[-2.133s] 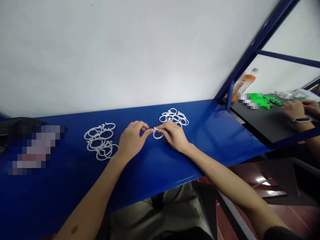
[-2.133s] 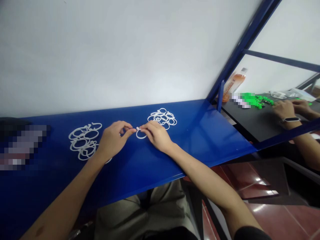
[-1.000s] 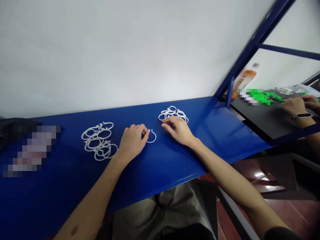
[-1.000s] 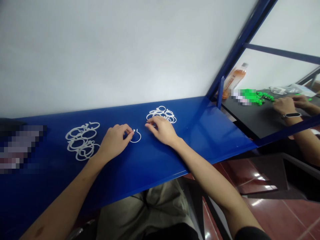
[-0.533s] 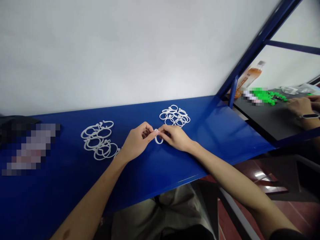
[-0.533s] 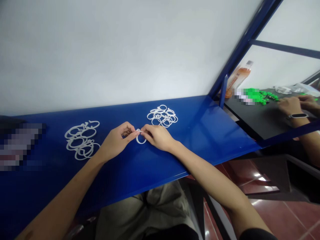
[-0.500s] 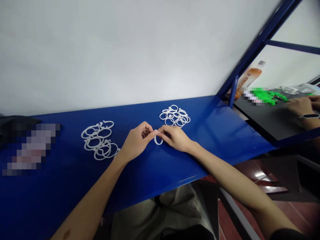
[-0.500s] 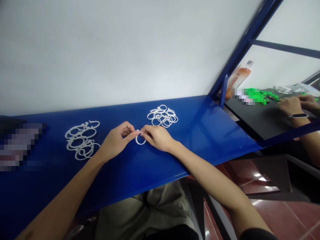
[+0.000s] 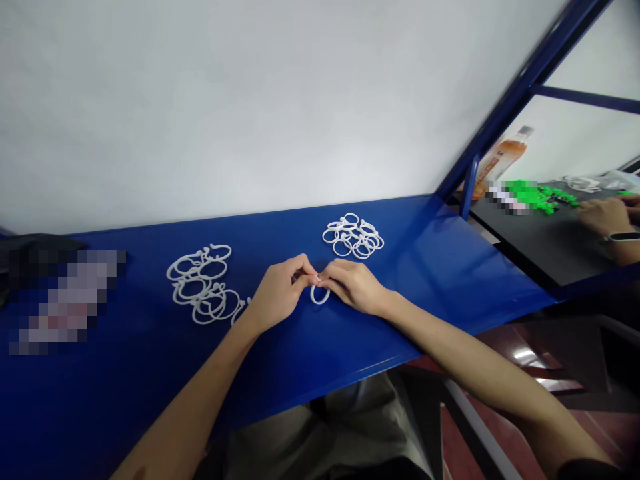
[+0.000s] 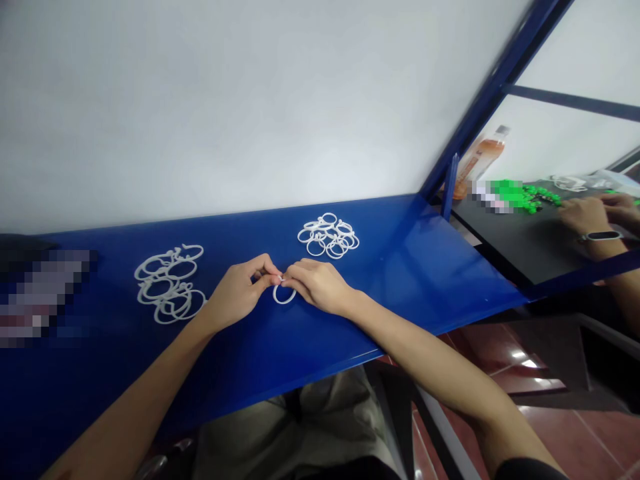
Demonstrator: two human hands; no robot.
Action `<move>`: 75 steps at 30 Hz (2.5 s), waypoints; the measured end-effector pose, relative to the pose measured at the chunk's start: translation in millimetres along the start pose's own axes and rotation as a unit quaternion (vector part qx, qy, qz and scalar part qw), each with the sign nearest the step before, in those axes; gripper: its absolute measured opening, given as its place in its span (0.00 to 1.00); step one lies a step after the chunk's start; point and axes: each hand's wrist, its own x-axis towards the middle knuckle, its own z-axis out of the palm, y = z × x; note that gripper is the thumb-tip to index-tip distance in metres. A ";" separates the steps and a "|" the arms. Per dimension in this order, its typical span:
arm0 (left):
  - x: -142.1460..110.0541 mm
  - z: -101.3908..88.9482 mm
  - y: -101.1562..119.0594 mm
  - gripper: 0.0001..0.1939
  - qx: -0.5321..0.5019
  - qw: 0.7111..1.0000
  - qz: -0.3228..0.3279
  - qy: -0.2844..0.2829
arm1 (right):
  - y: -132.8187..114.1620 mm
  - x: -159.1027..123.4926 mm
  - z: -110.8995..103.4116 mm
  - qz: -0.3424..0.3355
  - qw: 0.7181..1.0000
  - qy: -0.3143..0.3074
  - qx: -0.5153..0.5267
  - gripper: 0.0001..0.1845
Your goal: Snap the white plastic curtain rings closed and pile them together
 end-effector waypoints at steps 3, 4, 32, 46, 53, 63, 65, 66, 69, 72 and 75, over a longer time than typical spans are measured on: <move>0.2 2.2 0.8 0.06 0.008 1.000 0.014 0.013 | 0.4 -1.5 2.8 -0.004 1.000 0.009 -0.002 0.15; 0.6 3.3 0.8 0.07 0.008 1.000 0.018 0.020 | 0.8 -1.7 4.2 -0.001 1.000 0.014 0.000 0.15; -6.1 -6.0 1.2 0.18 0.295 0.950 -0.070 0.072 | 76.6 8.8 -45.2 0.218 0.943 0.135 -0.209 0.07; -2.1 -8.2 -16.3 0.13 0.344 0.938 -0.037 0.007 | 42.4 15.1 -38.5 0.095 0.974 0.138 -0.154 0.12; 0.2 3.4 0.0 0.06 0.153 0.985 -0.061 0.058 | 18.7 14.9 -17.6 0.014 0.999 -0.018 0.024 0.14; -2.7 5.9 4.1 0.13 -0.121 0.988 -0.085 0.053 | 15.6 13.1 -14.4 0.007 0.998 -0.013 0.056 0.13; -2.5 7.6 6.0 0.13 -0.102 0.991 -0.062 0.059 | 14.7 12.1 -13.5 -0.029 0.999 -0.021 0.035 0.15; -2.6 8.4 7.2 0.11 -0.089 0.993 -0.049 0.062 | 14.4 11.7 -13.0 -0.045 0.998 -0.024 0.020 0.16; -3.7 10.2 9.3 0.09 -0.051 0.995 -0.024 0.078 | 13.5 10.4 -12.4 -0.082 0.996 -0.027 -0.023 0.17; -5.1 11.4 6.8 0.08 -0.034 0.995 -0.010 0.089 | 12.6 9.0 -13.2 -0.109 0.992 -0.036 -0.061 0.17; -4.5 12.4 1.4 0.08 -0.038 0.996 -0.003 0.081 | 12.4 8.1 -12.8 -0.132 0.985 -0.051 -0.098 0.18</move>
